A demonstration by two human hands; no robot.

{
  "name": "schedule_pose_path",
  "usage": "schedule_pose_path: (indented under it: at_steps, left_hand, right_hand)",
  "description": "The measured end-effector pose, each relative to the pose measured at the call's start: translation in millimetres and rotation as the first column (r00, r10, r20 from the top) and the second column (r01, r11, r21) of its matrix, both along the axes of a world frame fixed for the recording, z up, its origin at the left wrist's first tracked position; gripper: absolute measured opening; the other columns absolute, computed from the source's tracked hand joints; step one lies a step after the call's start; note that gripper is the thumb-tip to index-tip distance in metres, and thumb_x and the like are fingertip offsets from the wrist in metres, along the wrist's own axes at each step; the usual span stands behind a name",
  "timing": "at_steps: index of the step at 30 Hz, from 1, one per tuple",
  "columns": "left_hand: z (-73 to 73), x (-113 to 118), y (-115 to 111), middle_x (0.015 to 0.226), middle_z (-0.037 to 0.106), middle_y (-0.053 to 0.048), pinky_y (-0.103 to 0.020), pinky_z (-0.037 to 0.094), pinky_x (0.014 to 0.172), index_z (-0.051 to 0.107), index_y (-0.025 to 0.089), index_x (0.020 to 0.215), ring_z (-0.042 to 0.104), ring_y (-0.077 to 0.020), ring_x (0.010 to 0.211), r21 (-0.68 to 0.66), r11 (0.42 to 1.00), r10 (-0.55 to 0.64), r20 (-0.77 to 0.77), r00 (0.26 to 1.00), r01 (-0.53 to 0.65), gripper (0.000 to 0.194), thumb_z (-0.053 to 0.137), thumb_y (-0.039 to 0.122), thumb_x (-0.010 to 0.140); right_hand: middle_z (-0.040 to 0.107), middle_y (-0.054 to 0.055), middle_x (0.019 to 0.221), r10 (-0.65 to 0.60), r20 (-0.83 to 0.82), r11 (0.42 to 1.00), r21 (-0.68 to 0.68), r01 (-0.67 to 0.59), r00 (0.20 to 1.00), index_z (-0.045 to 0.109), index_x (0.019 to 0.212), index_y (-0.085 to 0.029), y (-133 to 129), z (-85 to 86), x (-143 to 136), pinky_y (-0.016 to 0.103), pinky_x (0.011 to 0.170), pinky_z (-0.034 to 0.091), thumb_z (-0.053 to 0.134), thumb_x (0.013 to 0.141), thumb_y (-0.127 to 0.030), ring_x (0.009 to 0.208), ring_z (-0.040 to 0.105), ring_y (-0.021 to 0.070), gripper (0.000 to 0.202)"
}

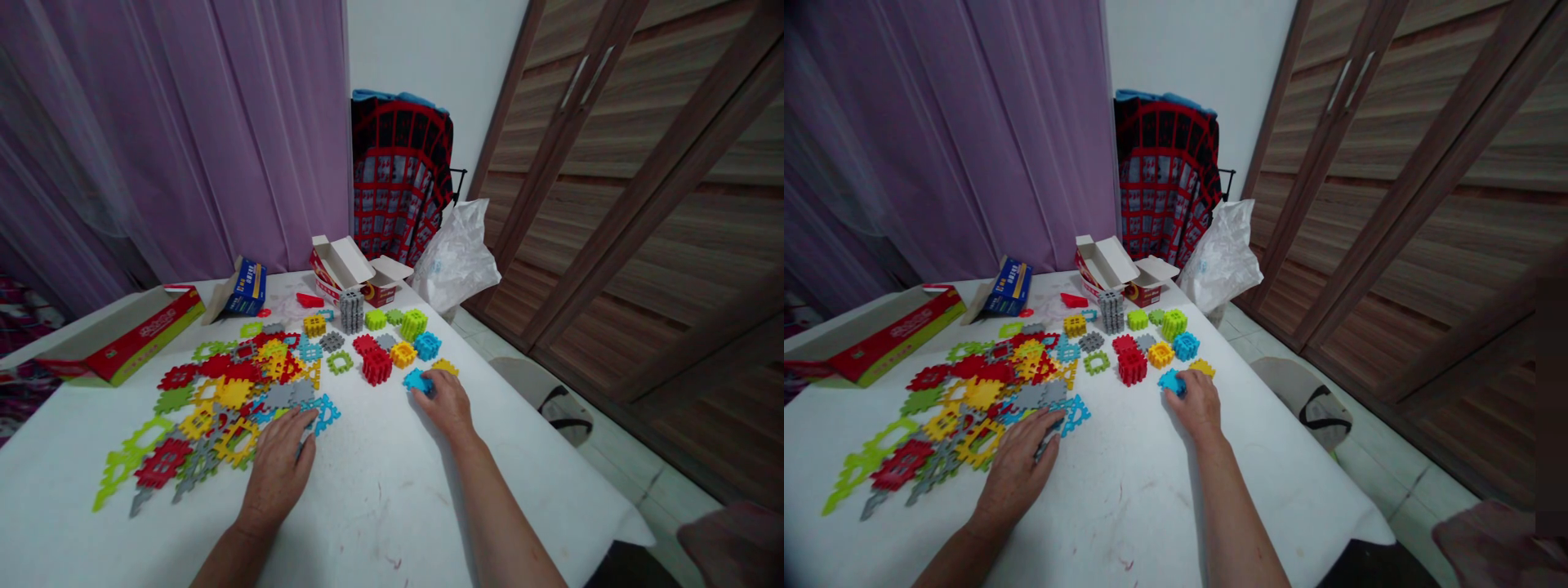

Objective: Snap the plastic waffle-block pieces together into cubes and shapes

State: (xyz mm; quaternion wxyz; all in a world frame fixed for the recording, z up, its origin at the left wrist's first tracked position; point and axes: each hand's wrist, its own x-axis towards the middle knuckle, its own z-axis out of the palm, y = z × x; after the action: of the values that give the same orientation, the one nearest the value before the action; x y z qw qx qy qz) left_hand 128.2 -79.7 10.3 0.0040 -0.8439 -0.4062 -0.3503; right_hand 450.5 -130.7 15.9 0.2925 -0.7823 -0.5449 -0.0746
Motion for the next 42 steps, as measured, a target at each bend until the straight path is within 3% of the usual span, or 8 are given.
schedule_pose_path:
  at_steps: [9,13,16,19,25,30,36,42]
  left_hand:
    - [-0.3,0,-1,0.111,0.074,-0.008,-0.044,0.048,0.096,0.067,0.022,0.114,0.064,-0.0259,0.109,-0.004,1.0,0.009,-0.013,1.0,-0.009,0.033,0.043,0.027,0.092]
    - [-1.3,0,0,0.11,0.074,-0.008,-0.043,0.048,0.096,0.067,0.023,0.114,0.064,-0.0258,0.109,-0.014,1.0,0.01,-0.005,1.0,-0.01,0.032,0.044,0.028,0.092]
    - [-1.7,0,1,0.11,0.074,-0.007,-0.044,0.048,0.097,0.067,0.024,0.114,0.064,-0.0261,0.11,-0.033,0.999,0.01,0.006,1.0,-0.01,0.033,0.044,0.028,0.092]
    - [-1.4,0,1,0.111,0.074,-0.008,-0.045,0.048,0.097,0.067,0.023,0.114,0.063,-0.0265,0.111,-0.044,0.999,0.004,0.009,1.0,-0.004,0.033,0.045,0.028,0.091]
    - [0.0,1,0,0.11,0.074,-0.007,-0.045,0.048,0.098,0.068,0.024,0.114,0.063,-0.026,0.112,-0.062,0.998,0.011,0.025,1.0,-0.009,0.033,0.045,0.027,0.09]
    - [0.7,1,0,0.109,0.075,-0.008,-0.046,0.049,0.097,0.068,0.023,0.113,0.064,-0.0266,0.111,-0.045,0.999,0.001,0.024,1.0,0.0,0.033,0.044,0.027,0.091]
    - [0.0,1,0,0.11,0.074,-0.007,-0.045,0.049,0.097,0.068,0.025,0.112,0.064,-0.0258,0.111,-0.058,0.998,0.017,0.02,1.0,-0.016,0.032,0.045,0.027,0.09]
    - [-0.4,1,1,0.109,0.075,-0.007,-0.046,0.048,0.098,0.069,0.024,0.112,0.064,-0.0264,0.111,-0.067,0.998,0.021,0.029,0.999,-0.019,0.032,0.046,0.027,0.089]
  right_hand:
    - [0.069,0.008,0.1,0.027,-0.074,0.998,0.064,-0.023,0.997,0.069,0.096,-0.02,-1,0.3,1,0.036,0.089,0.045,0.06,0.077,-0.034,0.097,0.059,0.0243,0.025]
    - [0.071,0.007,0.099,-0.004,-0.169,0.986,0.161,0.032,0.986,0.07,0.089,-0.02,-5,-1.1,12,0.036,0.089,0.046,0.047,0.078,-0.019,0.097,0.062,0.0233,0.025]
    - [0.072,0.004,0.094,-0.089,-0.23,0.989,0.094,0.114,0.969,0.07,0.079,-0.022,-9,-1.0,18,0.035,0.083,0.048,0.043,0.072,-0.011,0.092,0.064,0.0222,0.03]
    - [0.071,0.004,0.094,-0.127,-0.232,0.988,0.06,0.145,0.964,0.07,0.083,-0.022,-9,-0.2,16,0.035,0.08,0.049,0.047,0.074,-0.017,0.087,0.064,0.022,0.025]
    - [0.067,0.008,0.107,0.065,-0.115,0.996,0.064,-0.058,0.991,0.065,0.104,-0.02,-6,-0.9,5,0.039,0.093,0.047,0.06,0.075,-0.034,0.105,0.06,0.0251,0.032]
    - [0.067,0.008,0.109,0.043,-0.095,0.999,0.018,-0.041,0.995,0.065,0.105,-0.02,-7,0.7,3,0.037,0.093,0.046,0.06,0.075,-0.033,0.106,0.06,0.0242,0.033]
    - [0.071,0.005,0.098,-0.115,-0.14,0.991,0.05,0.123,0.984,0.071,0.087,-0.021,-10,4.4,9,0.032,0.08,0.049,0.047,0.077,-0.016,0.09,0.065,0.0211,0.027]
    - [0.073,0.001,0.076,-0.19,-0.085,0.98,-0.078,0.184,0.978,0.072,0.061,-0.026,-16,-1.0,13,0.028,0.061,0.043,0.051,0.07,-0.01,0.072,0.064,0.0193,0.028]
